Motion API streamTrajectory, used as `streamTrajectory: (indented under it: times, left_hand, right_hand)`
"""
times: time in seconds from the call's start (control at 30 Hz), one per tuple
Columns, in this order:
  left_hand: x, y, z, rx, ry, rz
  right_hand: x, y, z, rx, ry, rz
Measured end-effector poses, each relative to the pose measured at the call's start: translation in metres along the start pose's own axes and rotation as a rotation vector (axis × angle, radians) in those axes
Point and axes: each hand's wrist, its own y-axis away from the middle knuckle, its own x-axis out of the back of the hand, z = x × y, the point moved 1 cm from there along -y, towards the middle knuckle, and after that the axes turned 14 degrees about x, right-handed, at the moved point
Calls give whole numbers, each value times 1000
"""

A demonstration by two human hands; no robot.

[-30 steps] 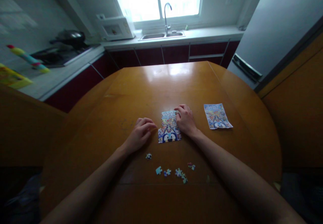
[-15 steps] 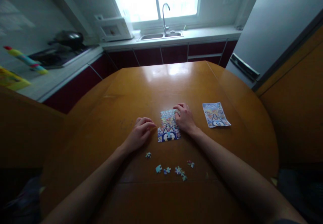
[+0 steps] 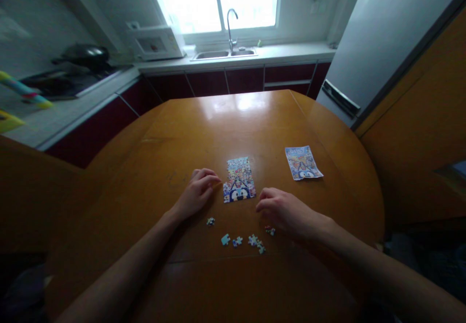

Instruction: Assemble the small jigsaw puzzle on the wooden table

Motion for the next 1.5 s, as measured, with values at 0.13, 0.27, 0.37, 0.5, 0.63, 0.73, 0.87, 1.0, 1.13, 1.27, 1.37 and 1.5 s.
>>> streamTrajectory:
  times: [0.13, 0.27, 0.37, 0.5, 0.63, 0.73, 0.87, 1.0, 1.13, 1.27, 1.37, 1.5]
  left_hand:
    - [-2, -1, -2, -7, -8, 8]
    - [-3, -2, -5, -14, -2, 28]
    - [-3, -2, -5, -6, -5, 31]
    - [-2, -2, -4, 6, -12, 20]
    - [-1, -3, -3, 8, -14, 17]
    - [-1, -3, -4, 1, -19, 20]
    - [-1, -4, -5, -11, -22, 24]
    - [-1, -4, -7, -9, -25, 21]
    - [-1, -4, -7, -2, -31, 16]
    - [-1, -4, -6, 2, -30, 6]
    - [-1, -4, -5, -1, -26, 5]
    - [-1, -3, -5, -4, -23, 8]
  right_hand:
    - [-5, 28, 0, -87, -69, -122]
    - [-11, 32, -4, -115, -35, -105]
    - [-20, 31, -8, -178, 75, -41]
    - [-26, 36, -8, -279, 167, 64]
    - [-18, 41, -3, -205, 104, 89]
    - [-13, 40, 0, -98, 91, 41]
    - [-14, 36, 4, -33, 105, -29]
    - [-19, 36, 10, 2, 110, 2]
    - [-22, 37, 12, 3, 113, 31]
    - [-24, 37, 11, -4, 117, 56]
    - [-27, 36, 11, -6, 124, 88]
    - [-31, 36, 13, -14, 132, 135]
